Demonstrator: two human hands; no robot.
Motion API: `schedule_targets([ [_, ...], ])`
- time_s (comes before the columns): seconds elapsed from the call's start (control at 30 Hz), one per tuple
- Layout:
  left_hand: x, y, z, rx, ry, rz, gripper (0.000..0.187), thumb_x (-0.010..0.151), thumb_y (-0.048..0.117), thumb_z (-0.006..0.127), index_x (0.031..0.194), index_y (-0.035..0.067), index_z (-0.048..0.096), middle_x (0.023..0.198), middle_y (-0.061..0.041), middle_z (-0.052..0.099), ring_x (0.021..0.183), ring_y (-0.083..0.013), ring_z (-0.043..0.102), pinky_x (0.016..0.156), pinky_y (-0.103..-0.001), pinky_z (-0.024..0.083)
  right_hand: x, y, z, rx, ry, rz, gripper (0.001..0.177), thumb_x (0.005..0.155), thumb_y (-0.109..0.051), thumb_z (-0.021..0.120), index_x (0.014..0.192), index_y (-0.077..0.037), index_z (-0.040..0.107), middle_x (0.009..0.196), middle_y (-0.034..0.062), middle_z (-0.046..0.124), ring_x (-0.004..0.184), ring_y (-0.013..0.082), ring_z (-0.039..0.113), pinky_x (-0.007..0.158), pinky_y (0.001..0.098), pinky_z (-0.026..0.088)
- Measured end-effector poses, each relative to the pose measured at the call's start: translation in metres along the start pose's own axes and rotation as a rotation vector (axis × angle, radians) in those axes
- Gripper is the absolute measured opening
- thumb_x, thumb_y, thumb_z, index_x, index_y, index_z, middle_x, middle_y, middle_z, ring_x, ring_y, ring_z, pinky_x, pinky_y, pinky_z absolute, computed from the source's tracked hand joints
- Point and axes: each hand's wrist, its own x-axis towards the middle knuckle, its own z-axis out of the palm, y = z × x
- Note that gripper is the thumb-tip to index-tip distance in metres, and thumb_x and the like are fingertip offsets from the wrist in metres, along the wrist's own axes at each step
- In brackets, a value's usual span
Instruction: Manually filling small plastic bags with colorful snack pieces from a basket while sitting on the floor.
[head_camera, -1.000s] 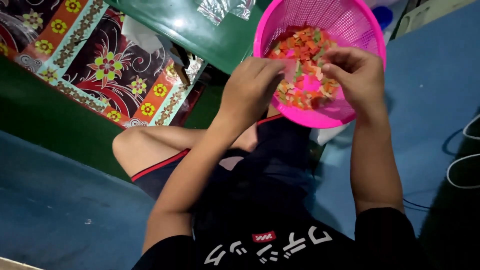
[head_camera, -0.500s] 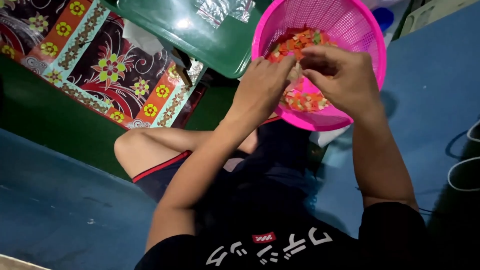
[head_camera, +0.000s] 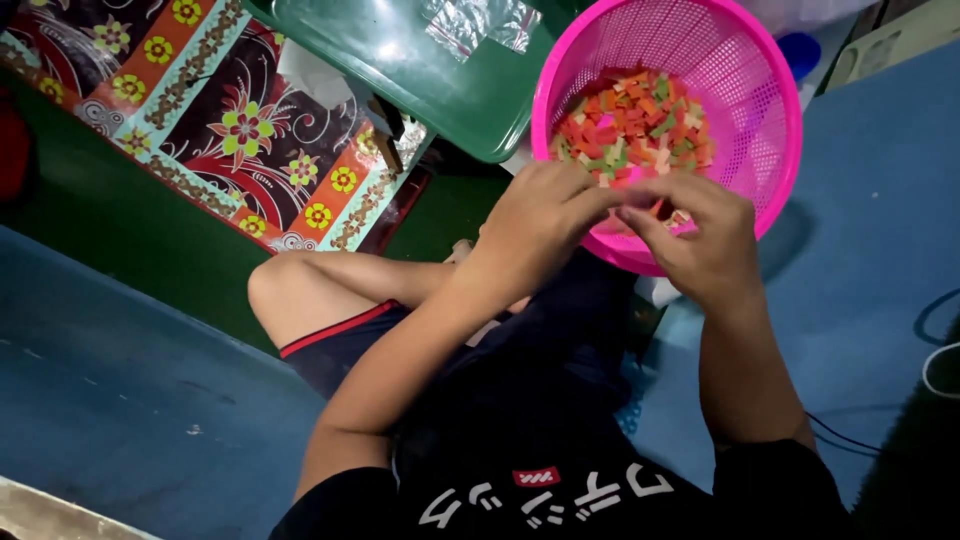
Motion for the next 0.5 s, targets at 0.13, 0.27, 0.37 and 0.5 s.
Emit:
schedule_targets([
  [0.13, -0.006, 0.003, -0.007, -0.065, -0.053, -0.062, 0.021, 0.098, 0.025, 0.068, 0.118, 0.017, 0.065, 0.095, -0.005, 0.063, 0.094, -0.0279, 0.065, 0.081, -0.041, 0.051, -0.003, -0.008, 0.0, -0.004, -0.022, -0.044, 0.013, 0.091, -0.005, 0.087, 0.101, -0.007, 0.08, 0.091, 0.0114, 0.075, 0.08, 0.0296, 0.071, 0.071, 0.0382, 0.058],
  [0.27, -0.014, 0.0, -0.012, -0.35, -0.136, -0.101, 0.012, 0.1, 0.025, 0.06, 0.094, 0.017, 0.066, 0.083, -0.004, 0.057, 0.086, -0.0322, 0.063, 0.076, -0.042, 0.049, -0.005, -0.014, 0.002, -0.007, -0.03, -0.102, 0.012, 0.087, -0.005, 0.09, 0.094, -0.007, 0.08, 0.095, 0.0147, 0.076, 0.085, 0.0362, 0.073, 0.072, 0.0439, 0.058],
  [0.37, -0.01, 0.019, -0.036, -0.411, -0.269, -0.199, 0.007, 0.085, -0.001, 0.065, 0.09, 0.003, 0.064, 0.089, -0.011, 0.054, 0.077, -0.03, 0.058, 0.065, -0.04, 0.046, -0.007, -0.008, -0.008, 0.056, -0.164, -0.058, 0.01, 0.083, -0.004, 0.087, 0.088, -0.008, 0.079, 0.09, 0.0107, 0.075, 0.08, 0.0326, 0.072, 0.073, 0.0408, 0.056],
  [0.5, -0.014, 0.024, -0.041, -0.356, -0.13, -0.17, 0.022, 0.102, 0.028, 0.064, 0.116, 0.011, 0.068, 0.093, -0.012, 0.064, 0.094, -0.0371, 0.068, 0.082, -0.047, 0.055, -0.003, 0.022, -0.027, 0.167, -0.169, 0.077, 0.011, 0.091, 0.002, 0.075, 0.089, -0.008, 0.08, 0.081, 0.0121, 0.071, 0.07, 0.0228, 0.063, 0.068, 0.0347, 0.05],
])
